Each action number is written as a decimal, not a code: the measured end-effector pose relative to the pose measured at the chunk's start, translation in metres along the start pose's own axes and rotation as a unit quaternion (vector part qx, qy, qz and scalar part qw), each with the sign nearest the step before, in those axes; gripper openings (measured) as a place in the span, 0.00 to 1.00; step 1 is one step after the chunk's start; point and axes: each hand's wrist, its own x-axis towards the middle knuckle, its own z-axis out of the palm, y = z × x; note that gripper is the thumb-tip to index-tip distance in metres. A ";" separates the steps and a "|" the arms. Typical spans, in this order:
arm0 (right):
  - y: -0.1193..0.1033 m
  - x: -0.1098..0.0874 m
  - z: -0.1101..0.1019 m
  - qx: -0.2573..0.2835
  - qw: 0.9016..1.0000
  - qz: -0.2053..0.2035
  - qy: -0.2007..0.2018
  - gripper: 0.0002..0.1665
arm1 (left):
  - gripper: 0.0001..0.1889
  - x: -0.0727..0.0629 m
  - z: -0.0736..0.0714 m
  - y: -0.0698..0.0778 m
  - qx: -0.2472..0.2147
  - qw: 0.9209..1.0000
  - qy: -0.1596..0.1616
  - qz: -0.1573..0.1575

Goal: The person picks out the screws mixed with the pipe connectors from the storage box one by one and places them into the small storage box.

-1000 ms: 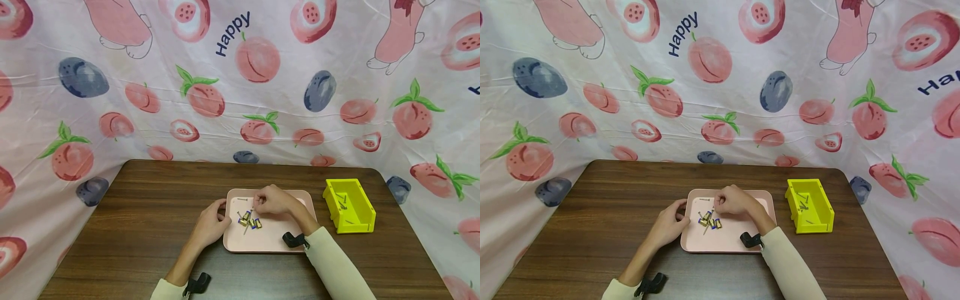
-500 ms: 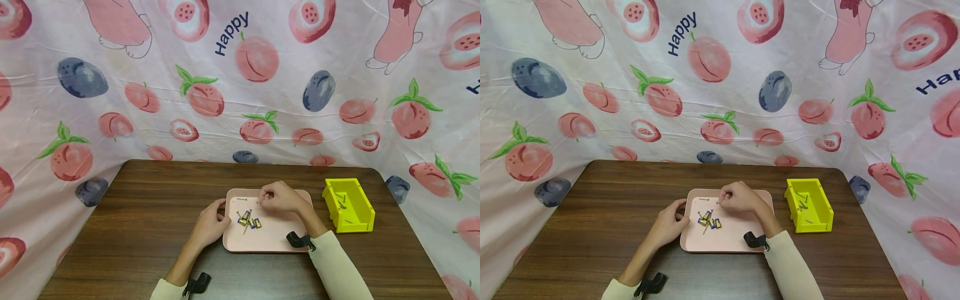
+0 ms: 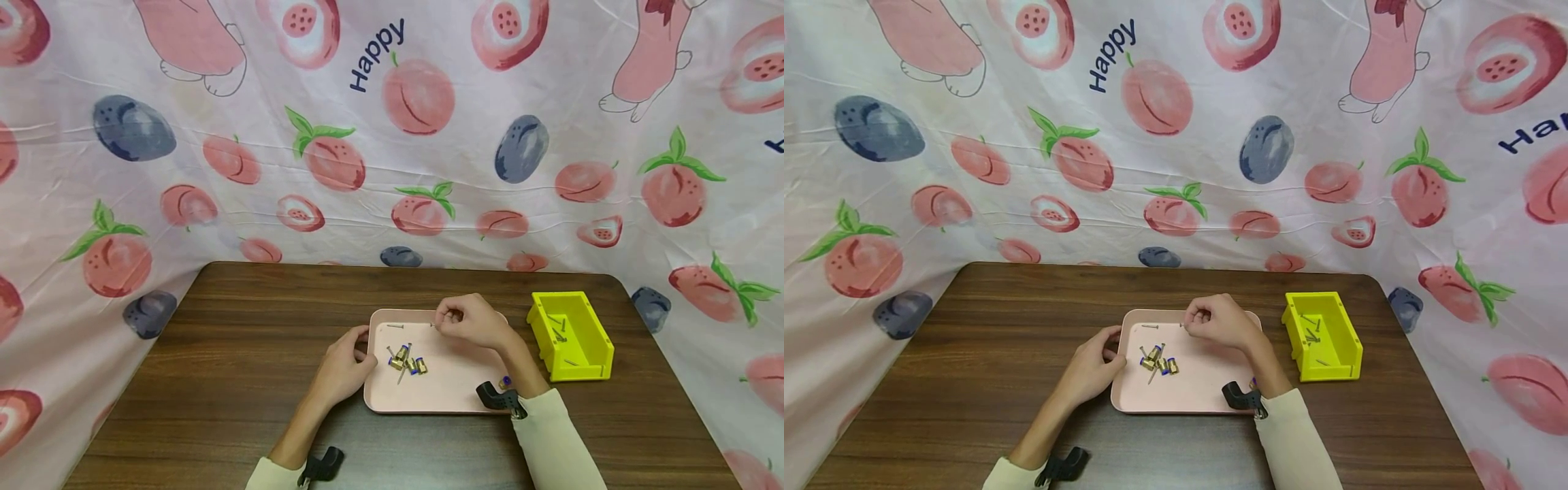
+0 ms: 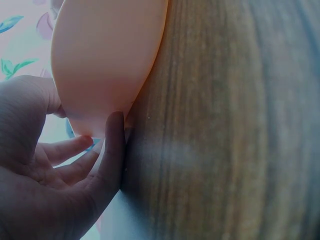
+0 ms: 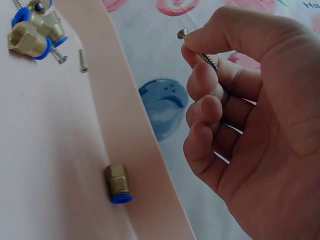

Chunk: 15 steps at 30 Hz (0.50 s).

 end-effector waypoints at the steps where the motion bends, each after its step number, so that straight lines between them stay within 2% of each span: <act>1: -0.001 -0.001 -0.001 0.002 1.000 0.001 0.004 0.07 | 0.31 0.000 0.000 0.000 0.000 1.000 0.000 0.000; 15: 0.006 -0.017 -0.018 0.015 0.998 0.004 0.059 0.07 | 0.31 0.000 0.000 0.001 0.009 1.000 0.001 -0.007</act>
